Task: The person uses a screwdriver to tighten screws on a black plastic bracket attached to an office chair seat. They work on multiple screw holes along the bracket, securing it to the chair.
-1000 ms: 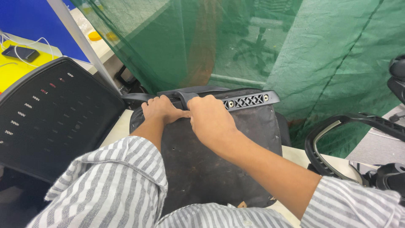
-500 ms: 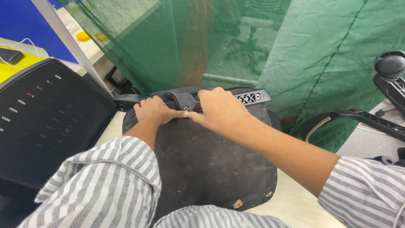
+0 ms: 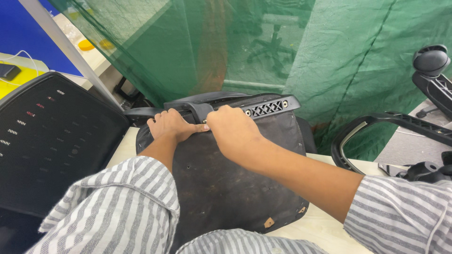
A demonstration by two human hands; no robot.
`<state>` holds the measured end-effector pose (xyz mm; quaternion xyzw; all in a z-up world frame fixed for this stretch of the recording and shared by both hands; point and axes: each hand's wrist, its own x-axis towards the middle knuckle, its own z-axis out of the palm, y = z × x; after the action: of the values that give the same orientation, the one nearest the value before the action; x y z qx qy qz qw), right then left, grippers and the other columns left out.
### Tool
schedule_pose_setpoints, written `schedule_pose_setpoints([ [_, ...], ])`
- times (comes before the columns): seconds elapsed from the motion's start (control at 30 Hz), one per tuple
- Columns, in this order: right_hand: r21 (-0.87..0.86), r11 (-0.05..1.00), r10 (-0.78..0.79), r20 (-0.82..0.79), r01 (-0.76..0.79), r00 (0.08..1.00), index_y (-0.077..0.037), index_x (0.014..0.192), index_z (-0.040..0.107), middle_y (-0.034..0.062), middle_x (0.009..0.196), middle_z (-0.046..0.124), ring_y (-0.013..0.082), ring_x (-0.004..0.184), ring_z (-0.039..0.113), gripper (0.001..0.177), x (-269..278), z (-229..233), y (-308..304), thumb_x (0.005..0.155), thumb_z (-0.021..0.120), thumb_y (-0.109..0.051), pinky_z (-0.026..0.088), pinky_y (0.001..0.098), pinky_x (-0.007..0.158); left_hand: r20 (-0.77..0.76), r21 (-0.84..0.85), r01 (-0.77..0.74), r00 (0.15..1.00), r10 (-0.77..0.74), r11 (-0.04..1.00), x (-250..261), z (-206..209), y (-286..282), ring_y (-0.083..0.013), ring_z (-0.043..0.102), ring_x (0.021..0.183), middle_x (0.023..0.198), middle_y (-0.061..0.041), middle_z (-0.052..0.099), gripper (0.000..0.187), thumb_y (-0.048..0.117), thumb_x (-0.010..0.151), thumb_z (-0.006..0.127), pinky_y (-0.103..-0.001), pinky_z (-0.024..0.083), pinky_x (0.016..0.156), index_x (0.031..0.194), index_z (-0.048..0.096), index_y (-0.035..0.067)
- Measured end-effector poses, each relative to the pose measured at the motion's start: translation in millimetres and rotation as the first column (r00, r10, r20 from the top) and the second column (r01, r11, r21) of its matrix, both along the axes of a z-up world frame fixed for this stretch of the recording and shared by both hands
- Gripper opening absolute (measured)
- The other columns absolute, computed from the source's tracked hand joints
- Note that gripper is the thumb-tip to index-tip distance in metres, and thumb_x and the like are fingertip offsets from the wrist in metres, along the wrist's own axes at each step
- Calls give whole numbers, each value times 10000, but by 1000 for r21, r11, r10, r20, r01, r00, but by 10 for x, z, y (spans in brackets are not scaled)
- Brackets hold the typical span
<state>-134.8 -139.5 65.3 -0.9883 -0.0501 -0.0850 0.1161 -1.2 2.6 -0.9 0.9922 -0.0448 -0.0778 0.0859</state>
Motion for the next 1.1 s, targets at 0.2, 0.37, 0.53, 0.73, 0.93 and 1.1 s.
schedule_pose_setpoints([
  [0.2,-116,989,92,30,-88,995,-13,914,702,243,997,658,392,865,717,203,-44,-7,148,719,749,-36,604,433,683,61,13,24,998,-25,1000,31,-73,33,-293,497,1338,1345,-137,628,971,728,606,837,-473,324,1091,1265,657,38],
  [0.37,-1,999,49,79,-49,996,16,869,682,233,835,685,393,768,720,265,-53,-10,227,930,718,-240,591,446,661,40,-9,19,999,-19,1000,17,-106,46,-284,493,1340,1339,-134,628,944,735,644,804,-459,325,1084,1263,659,38],
  [0.53,-5,1000,22,123,-22,992,-4,853,683,215,828,697,395,781,721,114,-5,17,242,826,717,-109,592,461,665,69,-6,15,998,-15,1000,-5,-106,59,-278,518,1313,1316,-120,645,963,756,633,801,-450,333,1073,1258,658,36],
  [0.73,-35,995,95,124,-92,988,-13,896,662,208,917,672,408,871,686,187,47,71,164,786,759,-130,564,497,713,75,2,8,997,-9,1000,-71,-74,114,-278,529,1295,1302,-116,649,1055,808,546,832,-438,345,1057,1243,664,34],
  [0.93,-79,970,244,263,-231,933,-53,957,659,142,1012,662,383,1003,616,216,56,-5,98,757,735,-25,557,459,789,46,3,0,999,0,1000,-62,-90,127,-275,546,1283,1292,-109,663,1069,814,527,834,-434,359,1051,1248,669,43],
  [1.1,-41,990,139,160,-134,977,21,967,640,227,965,655,408,927,671,320,64,25,179,795,771,-214,587,454,728,89,5,-16,996,16,1000,8,-199,158,-281,534,1285,1307,-114,646,1021,781,558,838,-444,351,1046,1241,671,41],
])
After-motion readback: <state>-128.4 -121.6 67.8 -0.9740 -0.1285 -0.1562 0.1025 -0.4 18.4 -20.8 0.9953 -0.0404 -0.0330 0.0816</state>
